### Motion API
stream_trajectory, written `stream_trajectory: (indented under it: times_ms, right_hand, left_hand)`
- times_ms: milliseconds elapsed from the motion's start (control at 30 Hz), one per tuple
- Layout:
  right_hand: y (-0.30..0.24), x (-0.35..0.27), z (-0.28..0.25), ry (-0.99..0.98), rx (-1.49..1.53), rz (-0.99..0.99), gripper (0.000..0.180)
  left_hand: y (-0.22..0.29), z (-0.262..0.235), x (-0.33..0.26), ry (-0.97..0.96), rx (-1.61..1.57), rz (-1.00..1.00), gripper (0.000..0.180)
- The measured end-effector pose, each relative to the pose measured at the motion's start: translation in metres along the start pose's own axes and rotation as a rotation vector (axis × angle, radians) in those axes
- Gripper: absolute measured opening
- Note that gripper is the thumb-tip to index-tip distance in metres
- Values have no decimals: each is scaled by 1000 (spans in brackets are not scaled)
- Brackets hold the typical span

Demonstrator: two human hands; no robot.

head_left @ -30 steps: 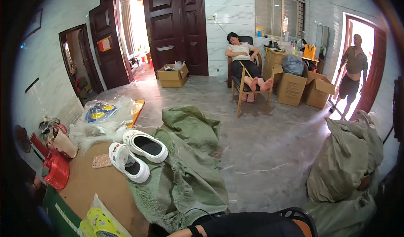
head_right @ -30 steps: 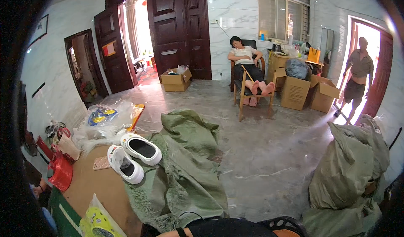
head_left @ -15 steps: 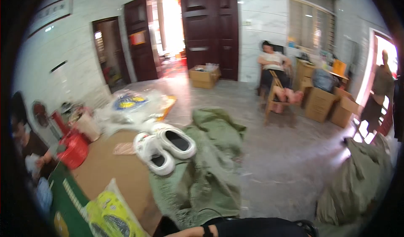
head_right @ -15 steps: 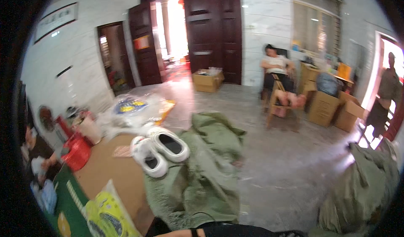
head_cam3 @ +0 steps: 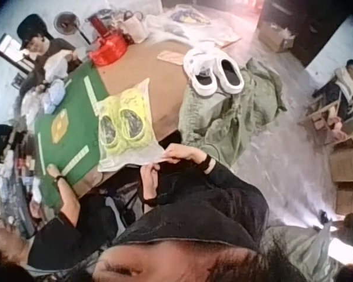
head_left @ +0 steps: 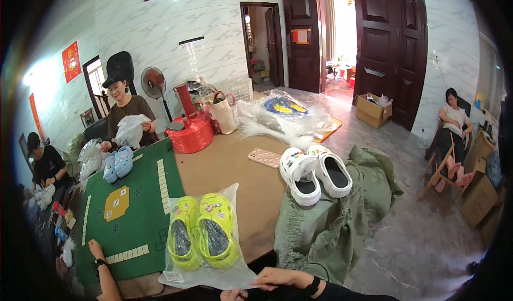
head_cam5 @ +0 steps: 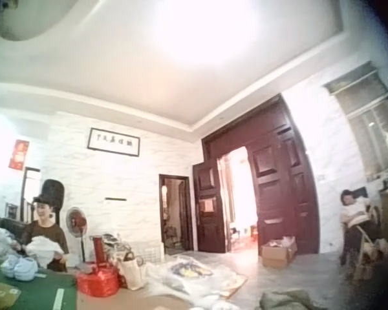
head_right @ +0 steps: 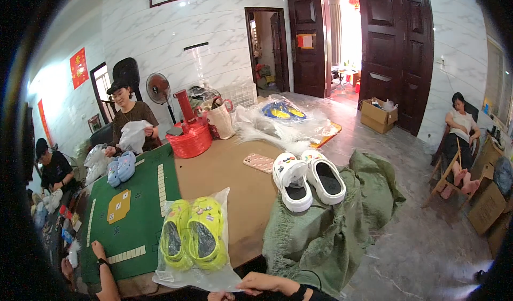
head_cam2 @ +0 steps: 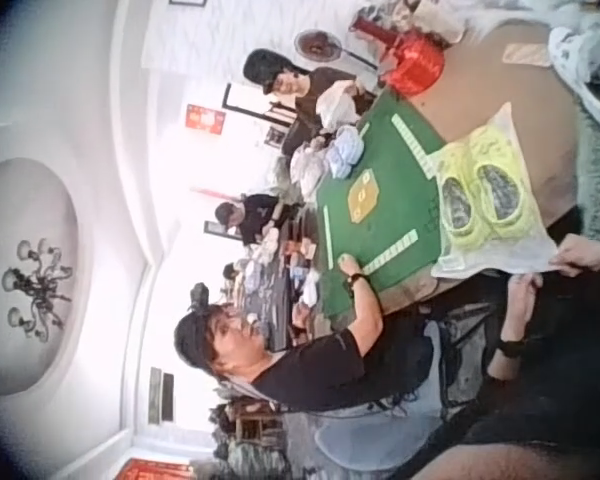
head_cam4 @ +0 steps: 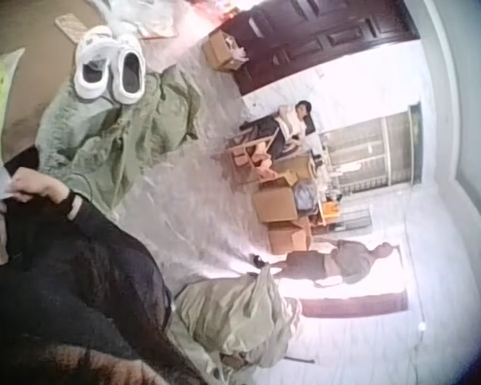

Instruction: Placing pairs of foam clogs into plastic bags for final packaging.

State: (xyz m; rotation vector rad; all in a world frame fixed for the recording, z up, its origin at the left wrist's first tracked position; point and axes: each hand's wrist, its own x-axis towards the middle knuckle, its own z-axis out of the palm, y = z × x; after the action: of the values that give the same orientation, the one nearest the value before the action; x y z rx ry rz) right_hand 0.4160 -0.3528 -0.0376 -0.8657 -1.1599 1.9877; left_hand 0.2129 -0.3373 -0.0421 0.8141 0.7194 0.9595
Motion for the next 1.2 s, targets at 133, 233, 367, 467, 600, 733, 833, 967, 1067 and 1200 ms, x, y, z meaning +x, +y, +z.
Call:
stream_trajectory:
  times_ms: [133,233,367,467,600,733,833,967,1067,1200]
  right_hand:
    - [-7,-4,-1,146,108,-54,44]
    - [-6,-3,-2,173,138,-54,45]
    - [-4,-5,-9,152,280,-198,48]
    - [-13,-14,-13,203,375,-238,48]
    - [-14,-22,-36,273,674,-366,47]
    - [-19,-33,-52,233,935,-540,48]
    - [-15,-30,-62,218,1031,-635,47]
    - [-8,-26,-58,135,845,-577,52]
    - [-4,-16,-27,107,800,-528,72]
    - [-3,9,0,59,478,-374,87]
  left_hand:
    - [-2,-6,7,82,-45,-15,21]
    - [0,-1,6,90,-67,-8,19]
    - [-3,-12,11,51,-58,73,16]
    - [-3,-20,15,70,-20,108,18]
    - [5,-24,15,133,-67,90,20]
    - [1,-36,9,154,-123,115,18]
    - [-3,-44,6,180,-37,100,7]
    - [-7,-50,5,63,47,-49,12]
    - [3,-30,0,-122,100,-97,15]
    - [7,-19,4,-54,195,-149,16]
